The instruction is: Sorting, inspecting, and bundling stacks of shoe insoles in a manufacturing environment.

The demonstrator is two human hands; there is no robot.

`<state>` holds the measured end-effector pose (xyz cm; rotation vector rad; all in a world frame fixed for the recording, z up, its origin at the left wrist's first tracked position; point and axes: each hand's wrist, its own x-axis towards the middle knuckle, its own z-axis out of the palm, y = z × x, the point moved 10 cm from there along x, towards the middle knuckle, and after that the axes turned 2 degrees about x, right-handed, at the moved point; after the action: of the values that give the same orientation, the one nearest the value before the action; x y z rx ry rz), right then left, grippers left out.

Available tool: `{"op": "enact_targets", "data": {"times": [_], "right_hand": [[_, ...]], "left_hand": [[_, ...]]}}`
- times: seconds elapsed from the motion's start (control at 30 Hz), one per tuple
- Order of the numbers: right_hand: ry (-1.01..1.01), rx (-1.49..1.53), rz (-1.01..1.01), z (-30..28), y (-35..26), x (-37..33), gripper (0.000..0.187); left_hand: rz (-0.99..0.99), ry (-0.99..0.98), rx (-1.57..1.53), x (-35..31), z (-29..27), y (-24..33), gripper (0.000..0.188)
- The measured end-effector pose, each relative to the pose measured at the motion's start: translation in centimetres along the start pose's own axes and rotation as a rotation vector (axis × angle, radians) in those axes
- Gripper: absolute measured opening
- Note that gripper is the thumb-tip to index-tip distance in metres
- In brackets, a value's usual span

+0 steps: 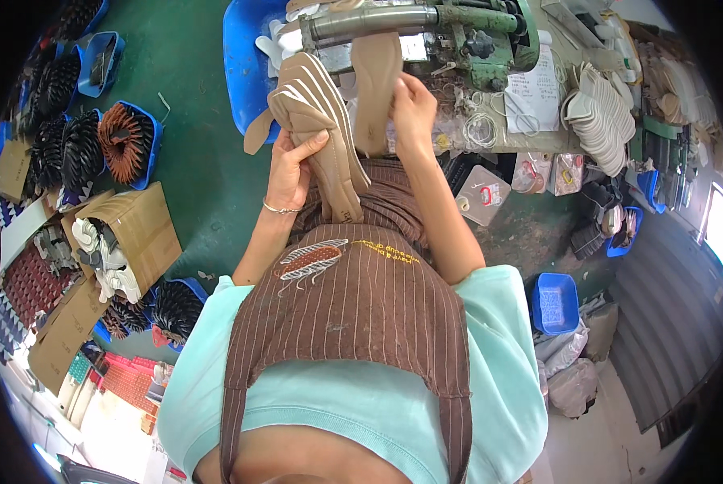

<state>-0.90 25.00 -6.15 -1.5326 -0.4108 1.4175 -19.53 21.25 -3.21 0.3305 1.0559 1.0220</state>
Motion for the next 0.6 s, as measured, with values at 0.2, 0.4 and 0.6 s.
{"op": "enact_targets", "data": {"times": [0.2, 0.4, 0.6], "right_hand": [[-0.324, -0.075, 0.08, 4.1, 1.6, -5.2, 0.034], [-0.146, 0.086, -0.012, 1.2, 2.1, -4.6, 0.028], [-0.065, -0.115, -0.04, -1.7, 1.2, 2.7, 0.029]], "left_hand": [[0.076, -0.012, 0.082, 0.0, 0.5, 0.8, 0.059], [0.073, -0.024, -0.019, -0.1, 0.7, 0.5, 0.058], [0.082, -0.04, -0.049, -0.1, 1.4, 0.7, 0.055]]}}
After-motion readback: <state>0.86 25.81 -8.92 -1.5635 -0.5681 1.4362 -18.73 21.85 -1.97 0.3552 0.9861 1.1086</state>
